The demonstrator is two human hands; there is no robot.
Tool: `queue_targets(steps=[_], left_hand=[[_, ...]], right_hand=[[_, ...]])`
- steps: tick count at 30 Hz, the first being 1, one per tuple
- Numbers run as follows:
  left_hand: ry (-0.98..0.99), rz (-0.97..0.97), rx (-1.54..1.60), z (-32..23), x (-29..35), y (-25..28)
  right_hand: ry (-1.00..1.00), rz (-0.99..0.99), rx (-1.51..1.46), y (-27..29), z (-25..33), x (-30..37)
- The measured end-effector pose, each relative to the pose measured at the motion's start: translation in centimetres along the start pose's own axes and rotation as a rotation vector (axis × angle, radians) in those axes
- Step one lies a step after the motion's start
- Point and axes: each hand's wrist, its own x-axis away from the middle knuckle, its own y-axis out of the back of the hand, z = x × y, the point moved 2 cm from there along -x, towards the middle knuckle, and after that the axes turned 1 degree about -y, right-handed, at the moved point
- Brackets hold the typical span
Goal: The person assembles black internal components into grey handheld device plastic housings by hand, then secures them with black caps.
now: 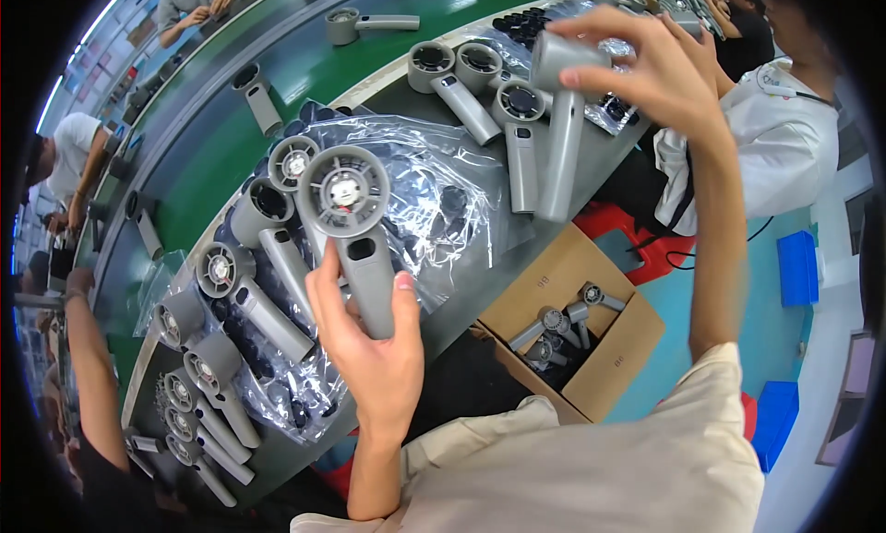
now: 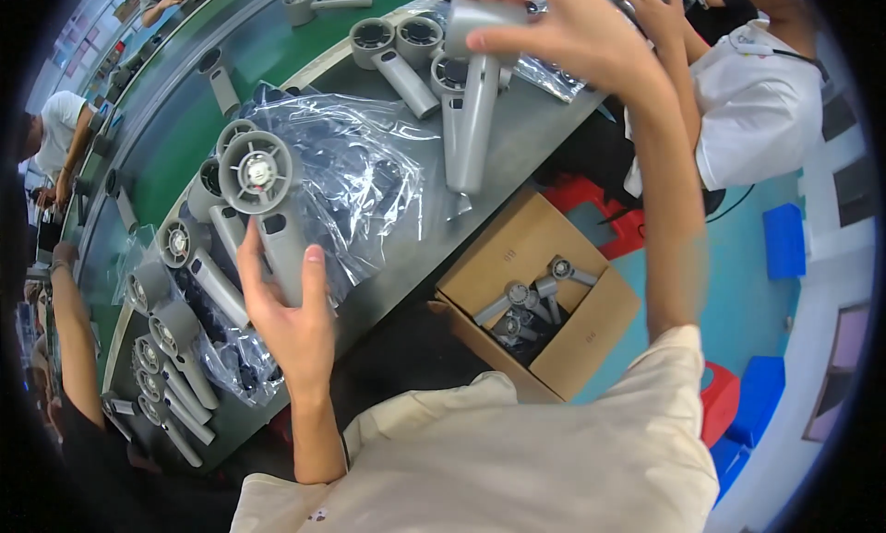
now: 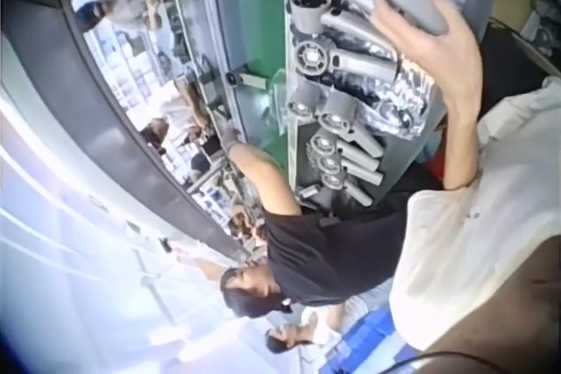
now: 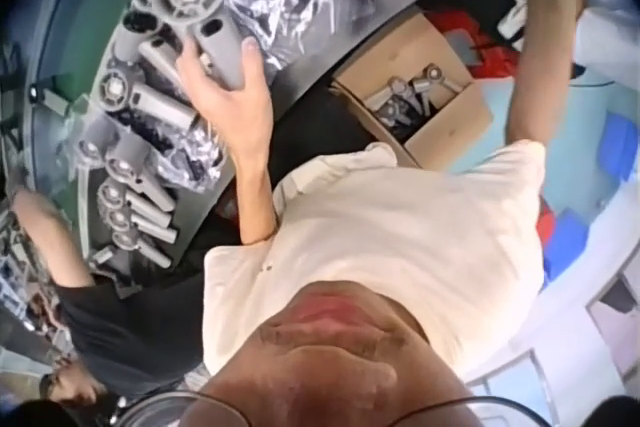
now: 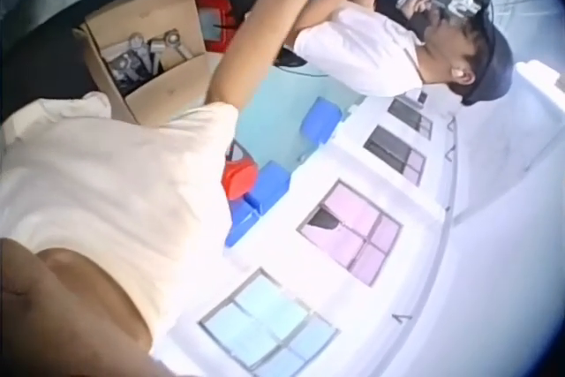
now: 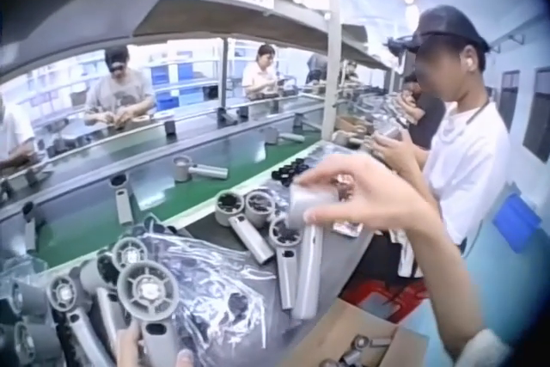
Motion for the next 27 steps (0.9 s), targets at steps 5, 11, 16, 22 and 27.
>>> queue_targets(steps=[5,11,16,22,27], left_hand=[[0.063,-0.024,0.006,0.4,0.4,0.9],[0.051,0.012,-0.010,0.3,0.8,0.5],[-0.110,0.024,-0.087,-0.1,1.1,1.0],[-0.059,0.032,-0.003,0.7,1.0,0.7],[-0.070,0.045,0.033,0.9,0.9,1.1]], right_hand=[[0.218,0.132,0.406,1.4,0.3,-7.9],[0.206,0.325,0.642,-3.0,-8.7,-9.7],[0.220,0.409,0.646,-5.8,-10.4,-10.6],[0.267,0.456,0.557,-8.6,-9.9,-10.0],[0.403,0.303,0.385,-8.0,-10.8,-9.7]])
